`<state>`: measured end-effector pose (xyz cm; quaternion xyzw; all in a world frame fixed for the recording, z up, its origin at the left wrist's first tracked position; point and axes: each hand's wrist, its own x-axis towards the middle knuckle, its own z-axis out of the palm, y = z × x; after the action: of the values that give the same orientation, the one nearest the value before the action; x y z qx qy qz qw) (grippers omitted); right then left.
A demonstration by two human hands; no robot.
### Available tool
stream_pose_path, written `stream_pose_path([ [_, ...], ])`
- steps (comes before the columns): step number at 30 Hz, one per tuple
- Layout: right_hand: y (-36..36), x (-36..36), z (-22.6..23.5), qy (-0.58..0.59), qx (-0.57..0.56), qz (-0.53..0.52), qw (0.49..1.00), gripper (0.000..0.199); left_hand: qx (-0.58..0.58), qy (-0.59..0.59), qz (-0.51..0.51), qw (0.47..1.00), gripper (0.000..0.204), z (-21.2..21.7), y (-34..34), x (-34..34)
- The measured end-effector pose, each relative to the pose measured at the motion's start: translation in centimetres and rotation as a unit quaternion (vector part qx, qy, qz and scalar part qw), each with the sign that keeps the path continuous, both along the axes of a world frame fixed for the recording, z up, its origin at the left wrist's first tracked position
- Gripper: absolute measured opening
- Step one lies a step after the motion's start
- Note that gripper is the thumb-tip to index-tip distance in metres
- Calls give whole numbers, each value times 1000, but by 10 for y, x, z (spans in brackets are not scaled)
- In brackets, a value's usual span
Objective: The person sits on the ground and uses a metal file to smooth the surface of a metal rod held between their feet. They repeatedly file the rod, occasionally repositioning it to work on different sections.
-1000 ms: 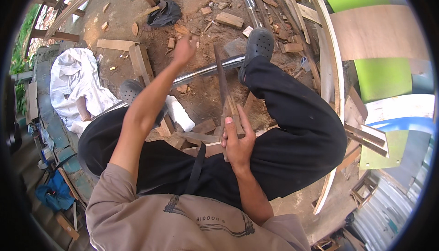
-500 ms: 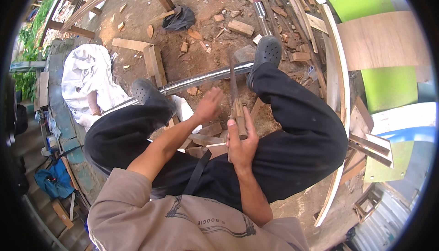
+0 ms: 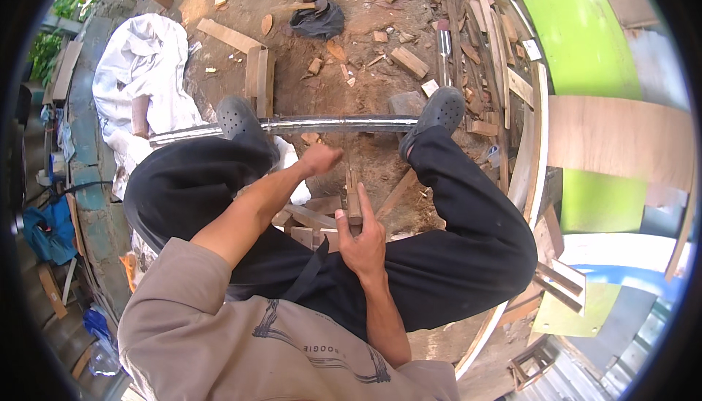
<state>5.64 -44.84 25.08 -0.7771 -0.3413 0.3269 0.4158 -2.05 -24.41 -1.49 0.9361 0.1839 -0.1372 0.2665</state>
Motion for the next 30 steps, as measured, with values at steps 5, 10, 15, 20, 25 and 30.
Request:
stream_pose_path([
  [5, 1, -4, -3, -2, -7, -4, 1000, 56, 49, -4, 147, 988, 40, 18, 44, -3],
  [10, 9, -8, 6, 20, -41, -5, 999, 59, 107, 32, 190, 975, 68, 23, 65, 1],
  [15, 18, -24, 15, 21, -49, -1, 999, 60, 49, 170, 203, 963, 100, 11, 67, 7],
  [20, 38, -24, 23, 72, -134, -30, 988, 57, 30, 217, 142, 965, 116, 2, 70, 7],
  [25, 90, -8, -48, 20, -83, -19, 996, 57, -24, 245, 110, 963, 128, 7, 82, 4],
  [30, 69, -4, -56, -14, -47, -16, 999, 58, -35, 251, 103, 962, 131, 2, 85, 5],
])
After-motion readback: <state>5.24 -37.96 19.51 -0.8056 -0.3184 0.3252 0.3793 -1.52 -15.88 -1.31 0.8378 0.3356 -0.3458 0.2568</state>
